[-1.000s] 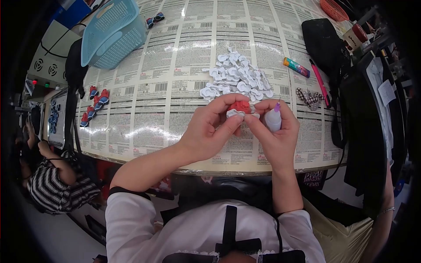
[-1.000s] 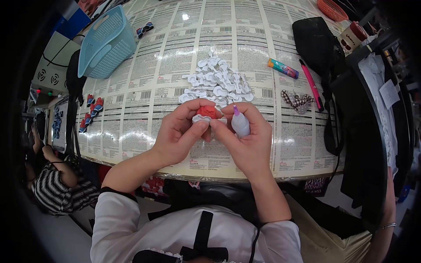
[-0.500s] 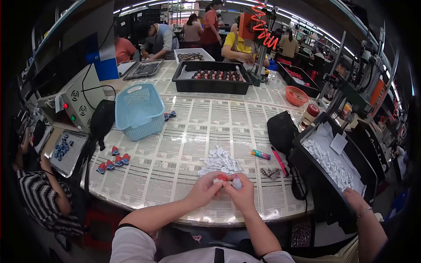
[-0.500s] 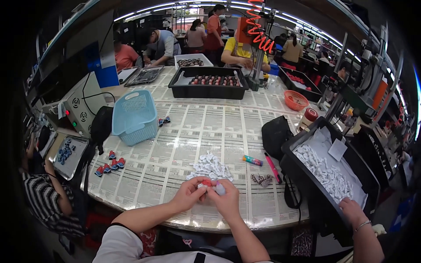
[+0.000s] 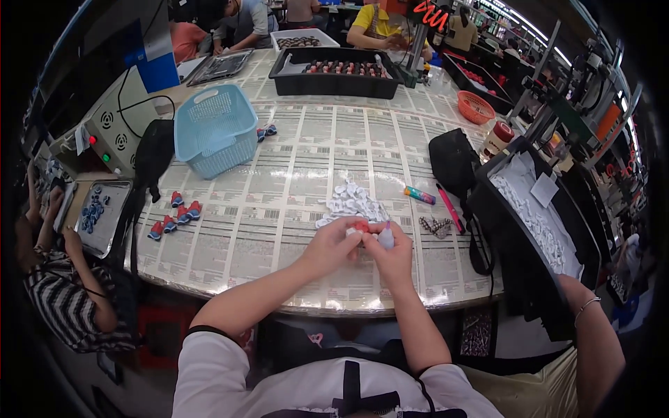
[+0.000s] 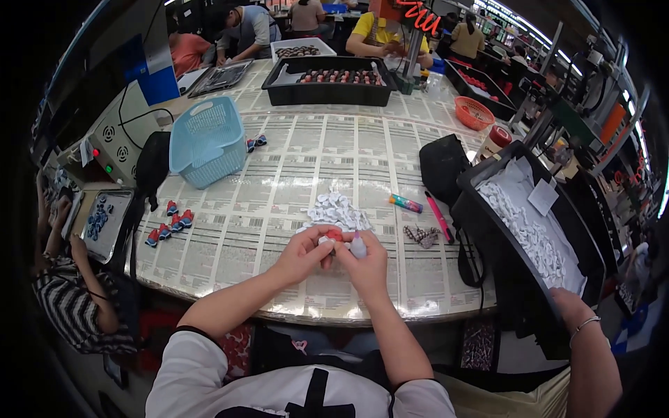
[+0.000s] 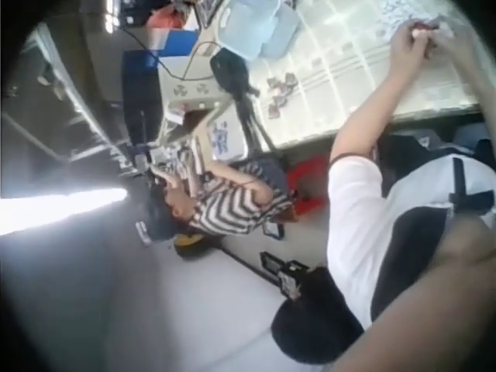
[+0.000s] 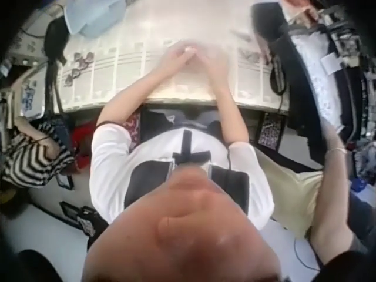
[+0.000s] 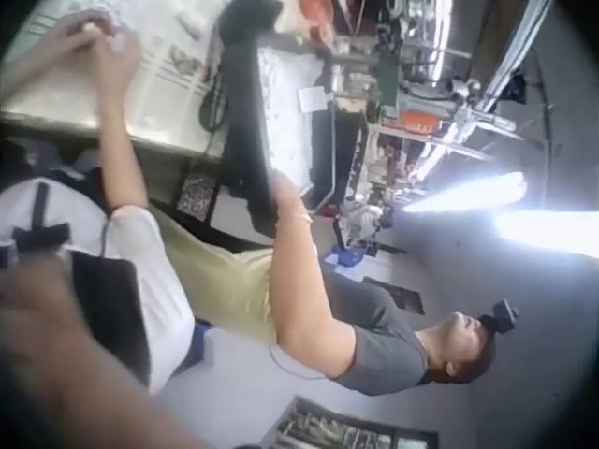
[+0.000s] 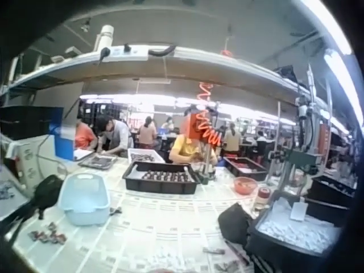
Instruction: The person assembles toy figurines by applying glue to the figurine bodies with a glue bottle, attaching white plastic pieces onto them by hand, and placing the assembled figurines on the table.
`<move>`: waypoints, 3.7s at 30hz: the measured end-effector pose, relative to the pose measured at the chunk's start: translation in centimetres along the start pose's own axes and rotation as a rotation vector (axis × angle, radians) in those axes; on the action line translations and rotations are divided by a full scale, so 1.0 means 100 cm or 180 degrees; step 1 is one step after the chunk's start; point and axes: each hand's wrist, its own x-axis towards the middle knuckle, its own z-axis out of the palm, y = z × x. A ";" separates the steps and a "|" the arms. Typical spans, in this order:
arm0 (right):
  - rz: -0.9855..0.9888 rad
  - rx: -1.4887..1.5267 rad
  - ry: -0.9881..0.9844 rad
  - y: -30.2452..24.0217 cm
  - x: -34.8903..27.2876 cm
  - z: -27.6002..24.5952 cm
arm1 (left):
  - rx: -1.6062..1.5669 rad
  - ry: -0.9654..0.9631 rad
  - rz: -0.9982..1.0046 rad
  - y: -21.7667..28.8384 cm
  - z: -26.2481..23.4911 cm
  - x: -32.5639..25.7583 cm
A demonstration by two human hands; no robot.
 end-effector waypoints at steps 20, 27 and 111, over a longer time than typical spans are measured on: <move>0.0780 0.1744 -0.0302 -0.008 -0.006 -0.020 | -0.0987 -0.0374 -0.0247 0.011 -0.003 -0.002; -0.0147 0.0481 -0.0212 -0.015 -0.007 -0.014 | 0.0749 -0.0399 0.0946 0.008 0.000 -0.002; -0.0861 -0.0325 0.0181 -0.068 -0.081 -0.104 | 0.2006 -0.1111 0.1448 0.041 0.079 -0.012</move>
